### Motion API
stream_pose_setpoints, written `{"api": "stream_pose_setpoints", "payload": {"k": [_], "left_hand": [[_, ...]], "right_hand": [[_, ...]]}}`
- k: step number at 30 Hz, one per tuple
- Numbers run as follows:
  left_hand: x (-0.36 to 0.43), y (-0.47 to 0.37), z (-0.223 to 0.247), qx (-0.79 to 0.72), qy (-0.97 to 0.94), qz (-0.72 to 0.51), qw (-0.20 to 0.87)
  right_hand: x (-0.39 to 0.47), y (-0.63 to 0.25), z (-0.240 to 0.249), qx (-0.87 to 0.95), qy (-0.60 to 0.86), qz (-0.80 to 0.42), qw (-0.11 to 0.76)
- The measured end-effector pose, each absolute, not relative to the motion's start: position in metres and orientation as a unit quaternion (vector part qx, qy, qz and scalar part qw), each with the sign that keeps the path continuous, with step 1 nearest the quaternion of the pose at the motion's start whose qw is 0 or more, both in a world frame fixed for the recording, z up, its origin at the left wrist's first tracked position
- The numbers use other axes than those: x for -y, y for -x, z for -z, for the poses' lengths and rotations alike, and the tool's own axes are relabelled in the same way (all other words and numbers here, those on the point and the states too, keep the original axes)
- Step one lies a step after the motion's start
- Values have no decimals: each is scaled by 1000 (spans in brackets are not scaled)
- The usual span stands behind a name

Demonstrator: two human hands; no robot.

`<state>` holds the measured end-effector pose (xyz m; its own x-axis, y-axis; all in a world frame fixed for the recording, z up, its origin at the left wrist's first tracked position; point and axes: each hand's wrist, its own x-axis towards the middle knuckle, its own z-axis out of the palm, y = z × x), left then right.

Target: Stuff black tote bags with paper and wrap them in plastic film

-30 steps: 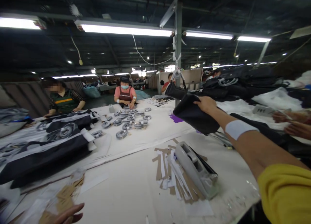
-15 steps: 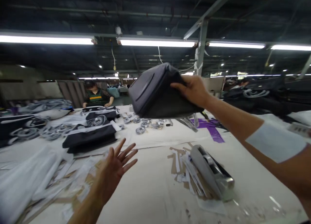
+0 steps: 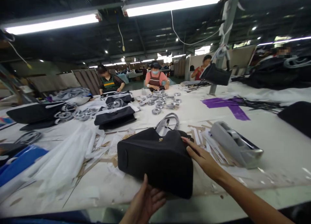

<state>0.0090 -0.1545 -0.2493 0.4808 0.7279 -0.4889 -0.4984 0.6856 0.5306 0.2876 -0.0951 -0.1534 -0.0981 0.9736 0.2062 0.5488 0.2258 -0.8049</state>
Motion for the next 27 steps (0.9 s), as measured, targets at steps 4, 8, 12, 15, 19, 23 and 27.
{"api": "stream_pose_setpoints", "payload": {"k": [4, 8, 12, 15, 19, 23, 27], "left_hand": [[164, 1, 206, -392, -457, -261, 754], [140, 36, 148, -473, -676, -444, 350], [96, 57, 127, -427, -823, -370, 69], [78, 54, 130, -424, -873, -238, 19], [83, 37, 128, -445, -876, -187, -7], [91, 2, 122, -360, -912, -195, 8], [89, -35, 129, -277, -937, -213, 6]], "right_hand": [[131, -290, 149, 697, 536, -282, 384], [138, -283, 152, 772, 529, -162, 314], [139, -270, 166, 782, 509, -113, 341], [145, -275, 172, 763, 509, -130, 377], [131, -305, 166, 713, 548, -190, 394], [65, -325, 163, 697, 604, -120, 366], [-16, -324, 176, 711, 631, -136, 277]]}}
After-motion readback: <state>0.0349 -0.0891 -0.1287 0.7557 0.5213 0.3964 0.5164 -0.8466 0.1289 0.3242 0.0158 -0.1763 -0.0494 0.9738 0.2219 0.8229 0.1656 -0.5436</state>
